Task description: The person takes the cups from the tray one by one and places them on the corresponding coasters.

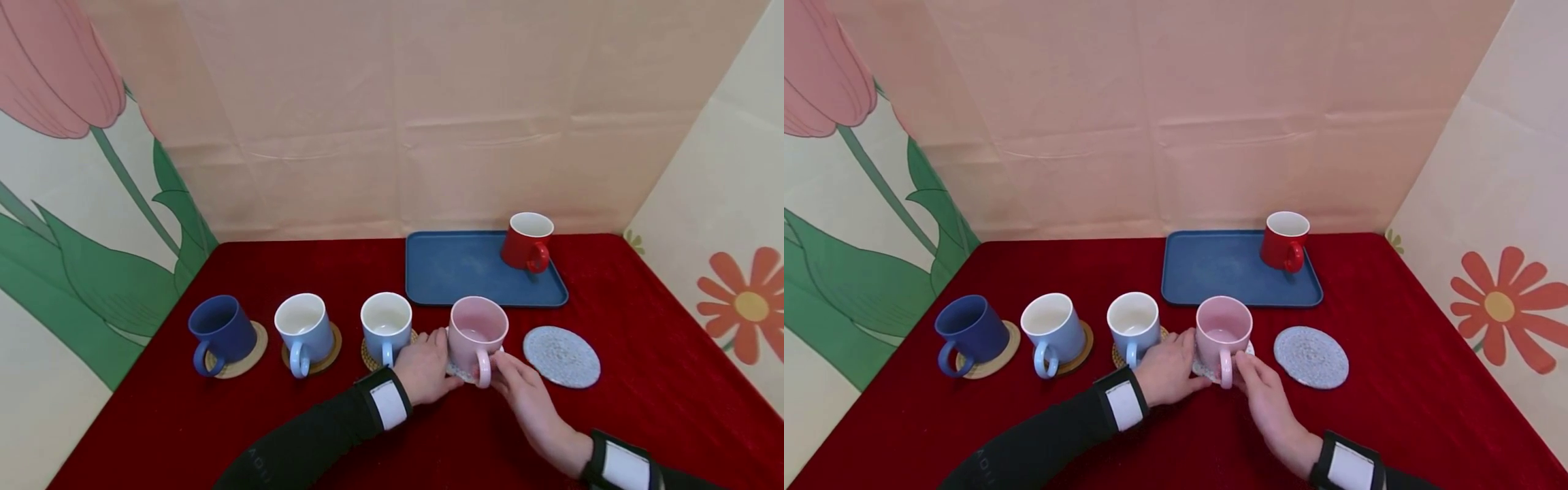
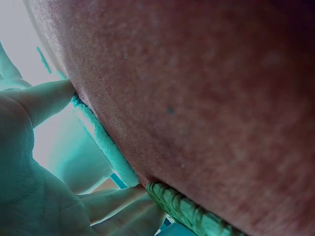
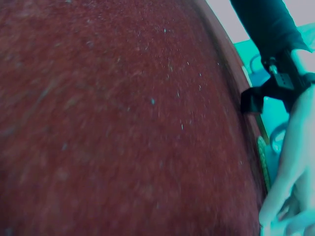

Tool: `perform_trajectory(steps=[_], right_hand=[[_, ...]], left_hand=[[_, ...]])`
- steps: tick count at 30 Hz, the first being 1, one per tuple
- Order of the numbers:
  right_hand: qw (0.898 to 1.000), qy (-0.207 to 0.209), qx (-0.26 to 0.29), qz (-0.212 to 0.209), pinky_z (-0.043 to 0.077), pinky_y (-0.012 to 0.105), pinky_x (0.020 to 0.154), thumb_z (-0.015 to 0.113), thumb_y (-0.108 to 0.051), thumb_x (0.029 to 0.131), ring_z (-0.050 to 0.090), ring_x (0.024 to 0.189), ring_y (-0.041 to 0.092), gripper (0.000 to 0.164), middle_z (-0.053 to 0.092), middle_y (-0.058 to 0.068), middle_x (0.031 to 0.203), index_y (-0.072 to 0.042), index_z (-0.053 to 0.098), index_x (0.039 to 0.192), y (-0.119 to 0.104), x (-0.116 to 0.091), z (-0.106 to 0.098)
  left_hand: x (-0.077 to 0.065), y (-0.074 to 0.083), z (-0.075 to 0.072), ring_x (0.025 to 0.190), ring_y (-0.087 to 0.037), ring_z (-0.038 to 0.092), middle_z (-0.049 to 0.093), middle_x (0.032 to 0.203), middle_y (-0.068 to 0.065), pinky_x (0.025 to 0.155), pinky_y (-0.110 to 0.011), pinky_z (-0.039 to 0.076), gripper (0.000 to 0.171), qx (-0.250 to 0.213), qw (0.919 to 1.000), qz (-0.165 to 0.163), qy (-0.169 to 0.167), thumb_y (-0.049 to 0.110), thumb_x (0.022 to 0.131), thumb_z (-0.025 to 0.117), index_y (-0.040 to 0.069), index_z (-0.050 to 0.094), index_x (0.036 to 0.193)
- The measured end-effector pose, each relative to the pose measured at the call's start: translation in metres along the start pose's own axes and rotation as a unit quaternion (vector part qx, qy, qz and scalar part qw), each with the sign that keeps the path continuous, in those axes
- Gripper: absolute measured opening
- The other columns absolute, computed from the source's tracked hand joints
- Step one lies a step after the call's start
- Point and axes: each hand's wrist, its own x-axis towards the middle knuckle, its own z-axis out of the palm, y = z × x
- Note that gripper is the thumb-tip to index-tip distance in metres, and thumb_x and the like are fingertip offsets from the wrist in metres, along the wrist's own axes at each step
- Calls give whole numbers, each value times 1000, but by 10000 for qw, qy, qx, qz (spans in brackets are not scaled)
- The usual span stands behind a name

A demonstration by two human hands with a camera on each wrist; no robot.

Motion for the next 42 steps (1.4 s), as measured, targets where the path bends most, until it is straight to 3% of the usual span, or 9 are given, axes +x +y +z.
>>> perform_trajectory(steps=[8, 13, 19, 22, 25, 30, 34, 37, 42], right_hand=[[9982, 413, -352, -269, 51, 21, 86, 31, -33, 108, 59, 92, 2, 41, 62, -9, 94, -4, 59, 110, -3, 5, -27], [9933, 598, -431, -887, 53, 21, 80, 33, -35, 108, 59, 89, 5, 38, 63, -12, 91, -12, 63, 103, -11, 17, -47], [9760, 1074, 774, -1730, 52, 19, 71, 44, -31, 105, 61, 80, 5, 31, 67, -12, 86, -20, 68, 90, -24, 47, -71], [9643, 1414, 1225, -1872, 52, 17, 68, 47, -27, 104, 61, 77, 5, 30, 68, -13, 83, -18, 68, 86, -31, 68, -84], [9582, 1847, 1234, -1800, 51, 16, 65, 47, -25, 104, 61, 75, 4, 28, 67, -13, 81, -15, 66, 85, -36, 92, -98], [9533, 2653, -478, -1360, 45, 14, 69, 44, -36, 103, 55, 82, 2, 27, 60, -14, 90, -16, 62, 105, -42, 134, -118], [9322, 2867, -1908, -1112, 41, 25, 83, 37, -44, 102, 52, 99, 17, 51, 60, 7, 116, -5, 53, 131, -44, 158, -128], [9293, 2720, -2246, -1095, 39, 39, 92, 36, -43, 103, 48, 114, 34, 58, 52, 24, 133, 2, 45, 139, -47, 169, -129], [9429, 2381, -2156, -882, 36, 52, 102, 33, -45, 103, 40, 127, 43, 65, 41, 29, 145, 4, 35, 145, -51, 180, -129]], left_hand=[[0, -1, 1, 111, -16, 57, 56, 134, -6, 89, -27, 52, 79, 119, 9999, -12, -71, 54, 87, 67, 6, 39, 142], [0, -1, 1, 112, -16, 57, 56, 135, -6, 91, -27, 52, 79, 168, 9998, -32, -65, 55, 88, 66, 6, 39, 143], [0, -1, 0, 111, -15, 57, 56, 134, -5, 90, -26, 52, 78, 211, 9997, -68, -67, 56, 88, 65, 7, 39, 143], [1, -1, 1, 111, -15, 57, 55, 135, -5, 90, -27, 52, 78, 187, 9997, -99, -91, 56, 87, 65, 8, 39, 143], [1, -1, 1, 112, -15, 57, 55, 136, -5, 92, -27, 52, 78, 152, 9997, -135, -111, 56, 87, 65, 8, 39, 143], [0, -2, 2, 113, -16, 57, 55, 136, -5, 92, -28, 52, 78, 100, 9998, -161, -109, 55, 87, 66, 8, 39, 143], [0, -4, 4, 114, -17, 57, 55, 137, -6, 92, -28, 52, 78, 120, 9998, -133, -102, 56, 87, 66, 8, 39, 143], [-1, -5, 5, 113, -16, 57, 55, 136, -6, 92, -27, 52, 79, 157, 9998, -113, -50, 56, 87, 66, 8, 39, 143], [0, -6, 9, 111, -15, 57, 55, 136, -5, 90, -27, 52, 79, 193, 9998, -93, 36, 57, 87, 65, 8, 40, 142]])
